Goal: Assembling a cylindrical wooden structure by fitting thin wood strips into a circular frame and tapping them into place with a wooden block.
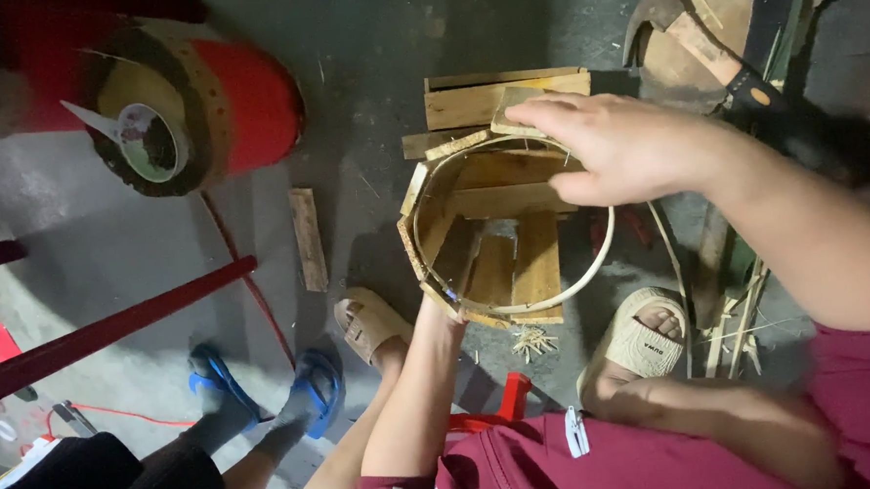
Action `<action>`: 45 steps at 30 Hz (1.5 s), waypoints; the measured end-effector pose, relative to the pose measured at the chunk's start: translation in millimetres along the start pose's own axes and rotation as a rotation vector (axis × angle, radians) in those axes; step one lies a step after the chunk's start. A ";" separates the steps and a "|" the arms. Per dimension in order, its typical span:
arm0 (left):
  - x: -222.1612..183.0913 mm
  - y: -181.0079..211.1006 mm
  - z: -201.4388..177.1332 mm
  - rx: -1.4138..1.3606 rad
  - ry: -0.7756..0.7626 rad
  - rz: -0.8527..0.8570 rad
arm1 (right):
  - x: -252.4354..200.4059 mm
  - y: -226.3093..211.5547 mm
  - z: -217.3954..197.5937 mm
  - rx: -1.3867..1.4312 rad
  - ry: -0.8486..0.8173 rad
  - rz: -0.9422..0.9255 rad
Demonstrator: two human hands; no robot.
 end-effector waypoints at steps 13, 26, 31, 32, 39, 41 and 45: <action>17.4 -24.5 18.5 -0.229 -0.018 0.031 | 13.6 9.3 52.9 -0.239 0.316 -0.159; 7.7 11.9 10.2 -0.549 -0.025 0.178 | -15.9 -47.0 49.5 -0.334 0.684 -0.529; 1.9 38.3 -0.7 -0.667 -0.031 0.255 | 9.3 -31.8 48.2 -0.048 0.688 -0.775; 0.6 42.3 -1.6 -0.690 -0.032 0.267 | 16.3 -26.8 52.7 -0.046 0.691 -0.787; 6.4 71.9 5.9 -0.612 -0.112 0.409 | 58.6 32.2 79.3 0.192 0.689 -0.865; 8.7 78.9 7.8 -0.577 -0.120 0.462 | 68.1 45.8 87.4 0.201 0.688 -0.857; 20.4 73.0 19.8 -0.451 -0.154 0.599 | 79.4 73.5 103.9 0.238 0.703 -0.793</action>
Point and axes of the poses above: each hand's wrist, its own x-axis towards the middle knuckle, its own z-axis out of the palm, y = z × x, the point moved 1 cm from there along x, towards the middle knuckle, and after that the axes turned 10 degrees about y, right-handed, at the moved point
